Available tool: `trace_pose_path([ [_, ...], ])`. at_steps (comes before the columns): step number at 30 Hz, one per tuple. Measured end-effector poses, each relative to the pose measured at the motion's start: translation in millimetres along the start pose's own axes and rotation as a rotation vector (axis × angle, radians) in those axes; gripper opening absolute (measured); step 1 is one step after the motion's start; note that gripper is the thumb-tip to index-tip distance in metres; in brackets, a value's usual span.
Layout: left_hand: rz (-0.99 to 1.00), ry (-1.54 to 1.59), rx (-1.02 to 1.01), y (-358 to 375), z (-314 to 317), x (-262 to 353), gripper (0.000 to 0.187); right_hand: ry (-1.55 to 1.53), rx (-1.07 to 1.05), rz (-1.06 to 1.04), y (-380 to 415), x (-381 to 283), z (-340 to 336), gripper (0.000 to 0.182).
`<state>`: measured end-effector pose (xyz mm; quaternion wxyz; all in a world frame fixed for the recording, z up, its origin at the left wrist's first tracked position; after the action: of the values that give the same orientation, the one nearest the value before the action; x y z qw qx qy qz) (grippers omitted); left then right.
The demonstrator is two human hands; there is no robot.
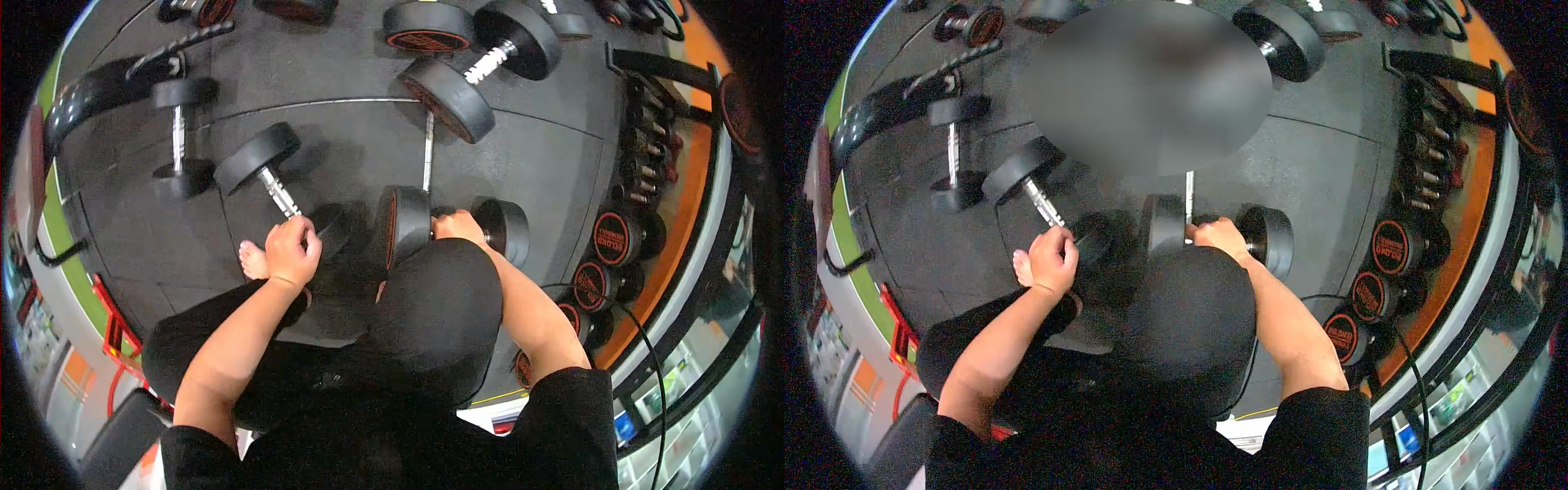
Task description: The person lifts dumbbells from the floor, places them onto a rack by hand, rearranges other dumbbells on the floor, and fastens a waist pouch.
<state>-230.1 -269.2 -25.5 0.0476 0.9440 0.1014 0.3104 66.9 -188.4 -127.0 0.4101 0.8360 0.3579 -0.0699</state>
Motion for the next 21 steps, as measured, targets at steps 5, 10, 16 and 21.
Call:
trace_pose_path([
  [5, -0.012, -0.019, -0.029, 2, 5, -7, 0.007, 0.04, -0.048, -0.011, 2, -11, -18, 0.033],
  [10, -0.084, -0.043, -0.087, 5, 10, -15, 0.006, -0.013, -0.128, 0.055, 5, -10, -22, 0.035],
  [16, -0.129, -0.097, -0.127, 3, 9, -15, 0.006, 0.089, -0.163, 0.091, 2, -7, -2, 0.038],
  [21, -0.093, -0.046, -0.182, 5, 23, -29, 0.009, 0.148, -0.13, 0.087, 2, -7, -1, 0.038],
])
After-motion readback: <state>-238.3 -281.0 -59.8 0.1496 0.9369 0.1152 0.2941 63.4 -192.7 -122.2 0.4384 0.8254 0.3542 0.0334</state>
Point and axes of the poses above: each hand's wrist, its own y-axis away from the middle knuckle, its own z-axis out of the palm, x = y × z, the point moved 7 cm from there along -y, towards the middle knuckle, and after that the axes turned 4 degrees about z, right-handed, at the moved point
